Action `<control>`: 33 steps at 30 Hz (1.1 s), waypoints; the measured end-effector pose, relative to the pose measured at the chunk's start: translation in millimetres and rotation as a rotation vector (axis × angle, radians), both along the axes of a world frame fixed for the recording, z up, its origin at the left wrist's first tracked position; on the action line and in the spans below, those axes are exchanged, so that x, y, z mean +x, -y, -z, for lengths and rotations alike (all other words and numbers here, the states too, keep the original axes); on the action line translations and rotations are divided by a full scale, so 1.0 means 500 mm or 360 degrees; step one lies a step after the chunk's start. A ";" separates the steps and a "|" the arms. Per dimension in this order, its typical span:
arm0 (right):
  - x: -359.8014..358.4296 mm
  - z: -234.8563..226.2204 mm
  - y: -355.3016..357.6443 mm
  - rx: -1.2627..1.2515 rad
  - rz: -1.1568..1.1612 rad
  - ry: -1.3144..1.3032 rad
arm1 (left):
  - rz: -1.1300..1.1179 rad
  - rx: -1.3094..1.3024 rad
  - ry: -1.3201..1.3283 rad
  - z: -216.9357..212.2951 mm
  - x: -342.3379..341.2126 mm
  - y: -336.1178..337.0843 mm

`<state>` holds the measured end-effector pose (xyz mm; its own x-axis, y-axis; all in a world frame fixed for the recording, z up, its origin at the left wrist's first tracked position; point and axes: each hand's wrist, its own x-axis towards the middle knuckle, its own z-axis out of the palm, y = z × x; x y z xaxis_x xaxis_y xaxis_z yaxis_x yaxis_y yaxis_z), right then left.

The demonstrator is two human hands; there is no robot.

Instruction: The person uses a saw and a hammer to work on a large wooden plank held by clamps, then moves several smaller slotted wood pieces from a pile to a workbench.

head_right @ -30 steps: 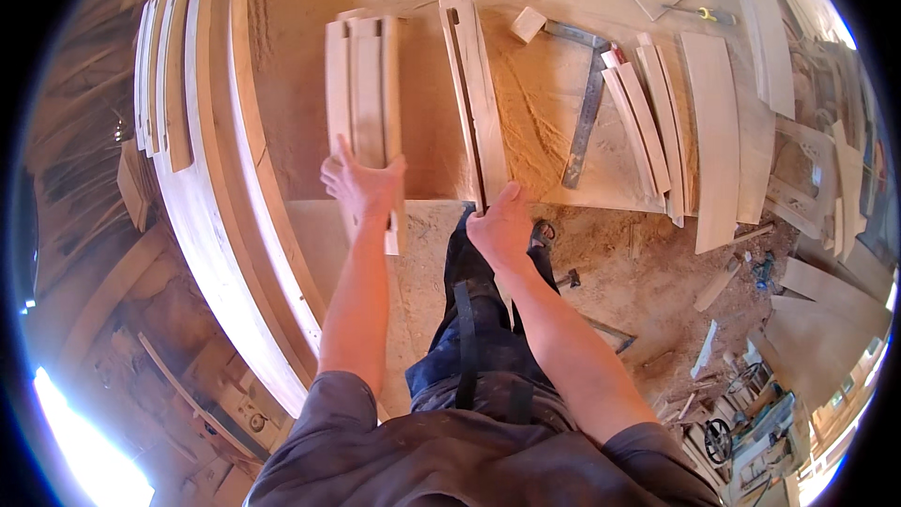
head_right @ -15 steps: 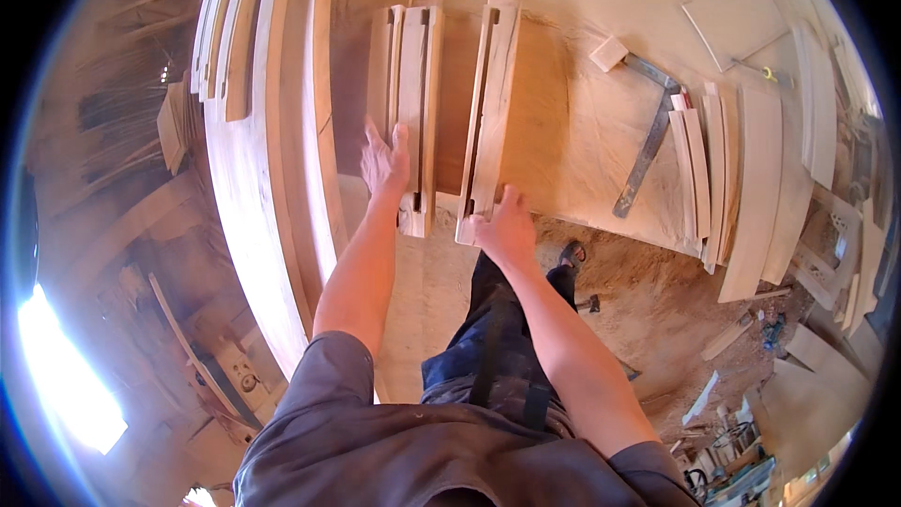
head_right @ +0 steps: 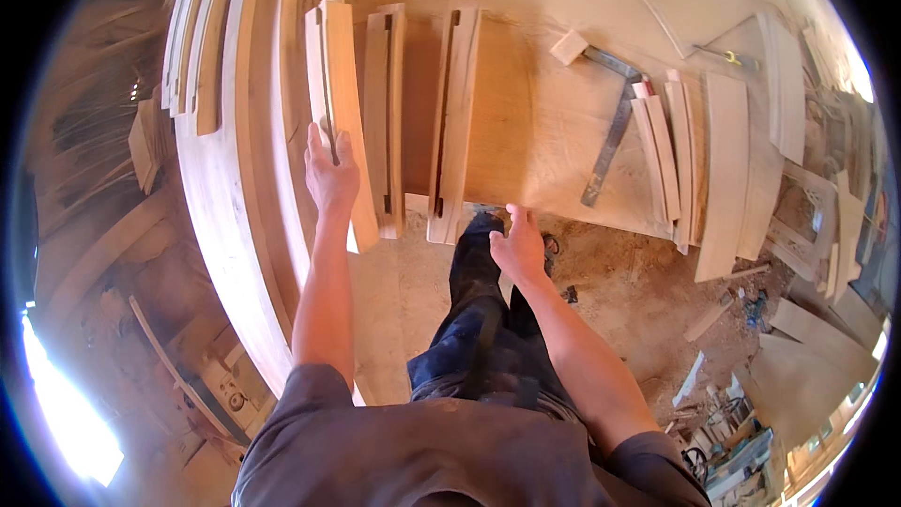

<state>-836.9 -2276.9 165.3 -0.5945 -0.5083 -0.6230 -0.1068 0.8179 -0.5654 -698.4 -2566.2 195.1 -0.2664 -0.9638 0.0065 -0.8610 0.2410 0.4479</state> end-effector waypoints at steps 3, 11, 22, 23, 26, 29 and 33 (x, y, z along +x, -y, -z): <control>0.004 0.017 -0.021 -0.0155 0.0133 0.0030 | 0.0037 0.0132 -0.0186 -0.072 -0.103 -0.106; -0.015 -0.062 0.010 -0.0522 0.0539 0.0265 | -0.0029 0.0548 -0.0262 -0.014 -0.331 -0.327; -0.010 0.068 -0.023 -0.0527 0.0477 0.0797 | -0.0147 0.0440 0.0040 0.004 -0.323 -0.286; 0.001 0.086 -0.026 -0.0562 0.0537 0.0915 | -0.0153 0.0511 -0.0021 0.002 -0.321 -0.268; 0.039 0.070 0.020 -0.0615 0.0386 0.0733 | -0.0147 0.0600 -0.0109 0.012 -0.302 -0.239; 0.073 0.132 0.022 -0.0938 0.0548 0.0758 | 0.0154 0.0547 0.0371 -0.002 -0.292 -0.253; 0.044 0.118 -0.009 -0.0658 0.0367 0.0633 | 0.0036 0.0439 -0.0030 0.059 -0.254 -0.254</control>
